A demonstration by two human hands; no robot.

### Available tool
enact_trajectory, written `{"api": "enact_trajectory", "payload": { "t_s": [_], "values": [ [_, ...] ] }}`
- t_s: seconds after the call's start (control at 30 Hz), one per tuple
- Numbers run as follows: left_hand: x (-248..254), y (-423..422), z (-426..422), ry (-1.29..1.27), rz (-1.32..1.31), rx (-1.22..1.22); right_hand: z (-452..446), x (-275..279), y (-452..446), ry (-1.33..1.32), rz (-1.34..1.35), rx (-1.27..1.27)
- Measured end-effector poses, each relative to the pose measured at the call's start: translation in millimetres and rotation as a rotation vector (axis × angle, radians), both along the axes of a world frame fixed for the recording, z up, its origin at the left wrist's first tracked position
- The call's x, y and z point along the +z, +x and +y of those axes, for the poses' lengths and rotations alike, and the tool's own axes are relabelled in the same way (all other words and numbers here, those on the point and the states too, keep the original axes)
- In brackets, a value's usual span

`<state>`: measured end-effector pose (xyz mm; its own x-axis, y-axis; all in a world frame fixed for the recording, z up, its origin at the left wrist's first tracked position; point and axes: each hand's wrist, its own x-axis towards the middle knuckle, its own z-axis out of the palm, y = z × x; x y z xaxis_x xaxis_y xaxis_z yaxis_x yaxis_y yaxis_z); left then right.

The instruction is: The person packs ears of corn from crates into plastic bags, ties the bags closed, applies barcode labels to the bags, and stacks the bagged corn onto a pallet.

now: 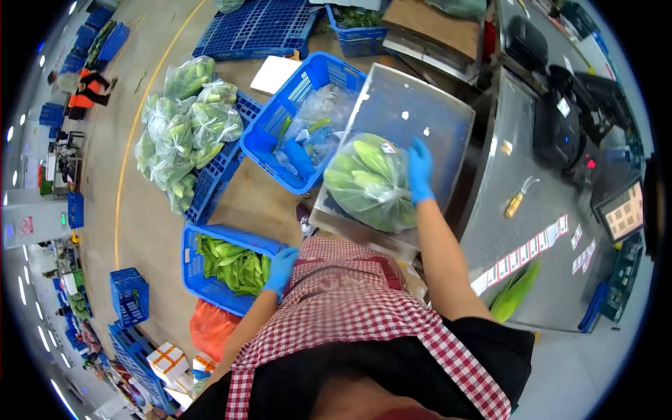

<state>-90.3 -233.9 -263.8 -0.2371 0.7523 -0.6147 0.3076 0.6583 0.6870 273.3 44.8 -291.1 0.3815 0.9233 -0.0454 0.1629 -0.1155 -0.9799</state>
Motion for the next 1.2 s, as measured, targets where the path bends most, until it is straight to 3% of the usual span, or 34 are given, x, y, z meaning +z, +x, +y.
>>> {"api": "enact_trajectory", "payload": {
  "t_s": [0.03, 0.07, 0.1, 0.13, 0.17, 0.2, 0.23, 0.27, 0.37, 0.4, 0.47, 0.5, 0.6, 0.63, 0.7, 0.73, 0.8, 0.83, 0.9, 1.0, 1.03, 1.13, 1.17, 1.2],
  "values": [
    [-26, -32, -18, -0.045, -0.017, 0.138, -21, 13, 6, 0.003, -0.194, -0.124],
    [-23, -51, -23, -0.135, 0.031, 0.107, -46, 41, 1, -0.142, -0.404, -0.130],
    [-15, -71, -25, -0.220, 0.081, 0.083, -66, 70, -10, -0.460, -0.365, 0.064],
    [-11, -93, -27, -0.298, 0.131, 0.075, -76, 68, -23, -0.653, -0.596, 0.299],
    [-56, -123, -51, -0.126, 0.078, 0.086, -102, 18, -31, -0.301, -0.928, 0.295],
    [-45, -139, -43, -0.222, 0.111, -0.032, -105, 43, -60, -0.303, -0.946, 0.240],
    [-72, -165, -43, -0.159, 0.169, -0.204, -97, 48, -75, -0.436, -0.969, 0.219],
    [-101, -190, -45, -0.101, 0.230, -0.379, -89, 20, -74, -0.424, -0.786, 0.139],
    [-80, -250, 13, -0.087, 0.412, -0.664, -59, 11, -48, -0.604, -0.597, 0.376],
    [-73, -267, 20, -0.061, 0.171, -0.286, -54, 11, -41, -0.623, -0.468, 0.473],
    [-61, -286, 42, 0.015, -0.348, 0.465, -42, 44, -63, -0.603, -0.557, 0.543],
    [-48, -299, 49, -0.068, -0.315, 0.426, -30, 56, -79, -0.593, -0.598, 0.586],
    [4, -324, 65, 0.033, 0.013, 0.166, -6, 65, -141, -0.583, -0.784, 0.601],
    [-20, -321, 64, 0.163, 0.038, 0.187, -4, 72, -170, -0.482, -0.906, 0.658],
    [43, -310, 103, 0.244, -0.084, 0.172, 1, 97, -230, -0.314, -1.170, 0.751],
    [51, -301, 124, 0.385, -0.027, 0.121, 5, 101, -250, -0.464, -1.059, 0.751],
    [64, -292, 173, 0.635, 0.068, 0.023, 10, 146, -317, -0.466, -1.171, 0.836],
    [76, -287, 197, 0.746, 0.115, -0.008, 15, 142, -335, -0.437, -1.169, 0.873],
    [116, -294, 240, 0.853, 0.310, -0.175, 31, 139, -380, -0.372, -1.061, 0.942],
    [126, -338, 274, 0.921, 0.664, -0.337, 58, 153, -480, -0.283, -0.922, 1.060],
    [122, -363, 275, 0.846, 0.642, -0.377, 65, 165, -519, -0.252, -0.902, 1.100],
    [136, -454, 247, 0.330, 0.830, -0.319, 109, 157, -626, -0.094, -0.671, 1.232],
    [134, -482, 226, 0.452, 0.947, -0.097, 127, 149, -667, -0.049, -0.524, 1.271],
    [130, -503, 206, 0.527, 0.841, 0.089, 140, 148, -704, -0.020, -0.377, 1.297]
  ]
}}
